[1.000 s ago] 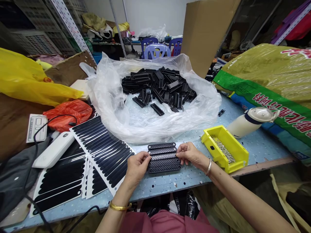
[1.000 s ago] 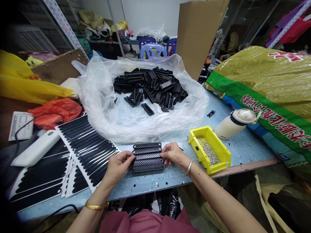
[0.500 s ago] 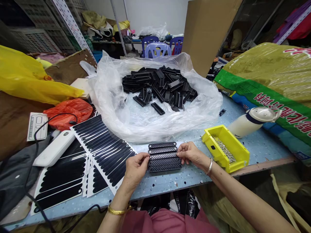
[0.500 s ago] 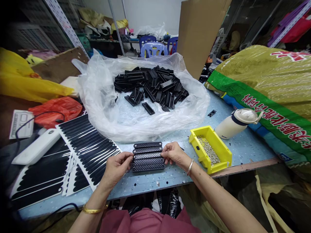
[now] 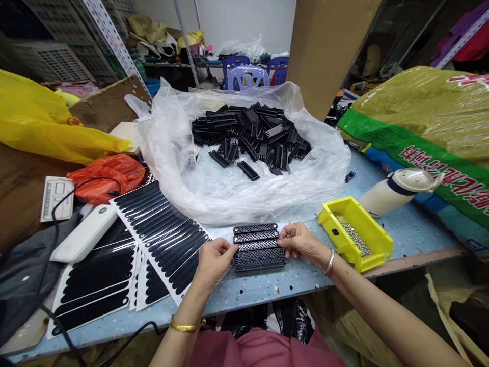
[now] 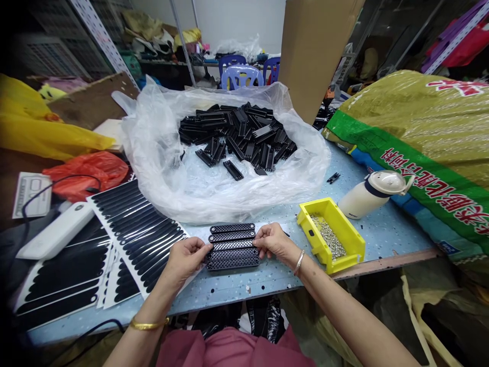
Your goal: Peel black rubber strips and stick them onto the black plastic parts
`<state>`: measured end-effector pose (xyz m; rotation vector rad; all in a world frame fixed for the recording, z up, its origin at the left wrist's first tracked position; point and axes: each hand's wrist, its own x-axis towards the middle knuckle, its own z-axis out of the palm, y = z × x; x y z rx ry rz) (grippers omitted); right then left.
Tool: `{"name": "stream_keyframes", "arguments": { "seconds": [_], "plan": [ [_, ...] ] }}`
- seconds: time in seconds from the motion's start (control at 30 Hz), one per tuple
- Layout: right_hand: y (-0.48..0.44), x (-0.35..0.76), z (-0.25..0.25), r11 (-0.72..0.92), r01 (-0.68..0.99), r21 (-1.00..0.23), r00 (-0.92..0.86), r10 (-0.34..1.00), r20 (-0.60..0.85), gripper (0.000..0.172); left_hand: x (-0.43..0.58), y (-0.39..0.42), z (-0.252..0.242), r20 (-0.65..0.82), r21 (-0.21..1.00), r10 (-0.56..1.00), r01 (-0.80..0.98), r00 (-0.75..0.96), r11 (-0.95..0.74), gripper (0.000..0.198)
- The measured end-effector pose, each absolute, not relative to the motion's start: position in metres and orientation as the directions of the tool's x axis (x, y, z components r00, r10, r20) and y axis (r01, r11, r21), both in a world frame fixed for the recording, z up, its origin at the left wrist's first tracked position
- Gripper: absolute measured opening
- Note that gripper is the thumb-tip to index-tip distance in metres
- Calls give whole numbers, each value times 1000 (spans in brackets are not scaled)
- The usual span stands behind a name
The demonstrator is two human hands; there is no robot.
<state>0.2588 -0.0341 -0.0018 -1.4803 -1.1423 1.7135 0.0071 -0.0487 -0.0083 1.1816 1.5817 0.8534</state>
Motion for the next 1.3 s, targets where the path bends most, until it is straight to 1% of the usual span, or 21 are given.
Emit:
{"name": "stream_keyframes", "arguments": {
  "seconds": [0.07,0.23,0.43,0.6,0.73,0.83,0.97,1.1,1.17,1.23,1.3],
  "plan": [
    [-34,259,-1,-454,98,-886,-203,862,-465,24,8,-50,-8,-279,918,957,273,-78,289,31],
    [-34,258,0,-457,99,-884,-197,862,-468,24,11,-52,-10,-225,940,971,242,-86,239,28],
    [-34,259,-1,-452,91,-887,-197,865,-461,24,9,-54,-11,-243,950,966,182,-89,255,26],
    [-34,258,-1,-457,88,-885,-199,862,-466,24,6,-55,-6,-258,956,965,133,-57,263,21],
    [-34,258,-1,-464,89,-881,-197,859,-472,25,6,-55,-6,-247,956,965,142,-86,257,22],
    [-34,258,-1,-459,84,-884,-196,862,-467,24,7,-56,-9,-170,955,983,237,-64,180,22],
    [-34,258,-1,-458,81,-885,-197,863,-464,24,7,-57,-12,-69,900,997,429,-32,76,21],
    [-34,258,-1,-462,85,-883,-196,861,-469,28,9,-57,-12,-25,878,999,478,-22,32,24],
    [-33,258,-1,-462,88,-883,-196,861,-470,30,10,-57,-11,30,839,1000,543,-5,-22,23],
    [-33,258,-2,-462,89,-882,-195,861,-470,30,12,-58,-10,112,776,993,623,24,-102,21],
    [-34,259,-2,-462,88,-882,-193,861,-470,29,12,-58,-10,165,737,985,658,40,-151,20]
  ]
}}
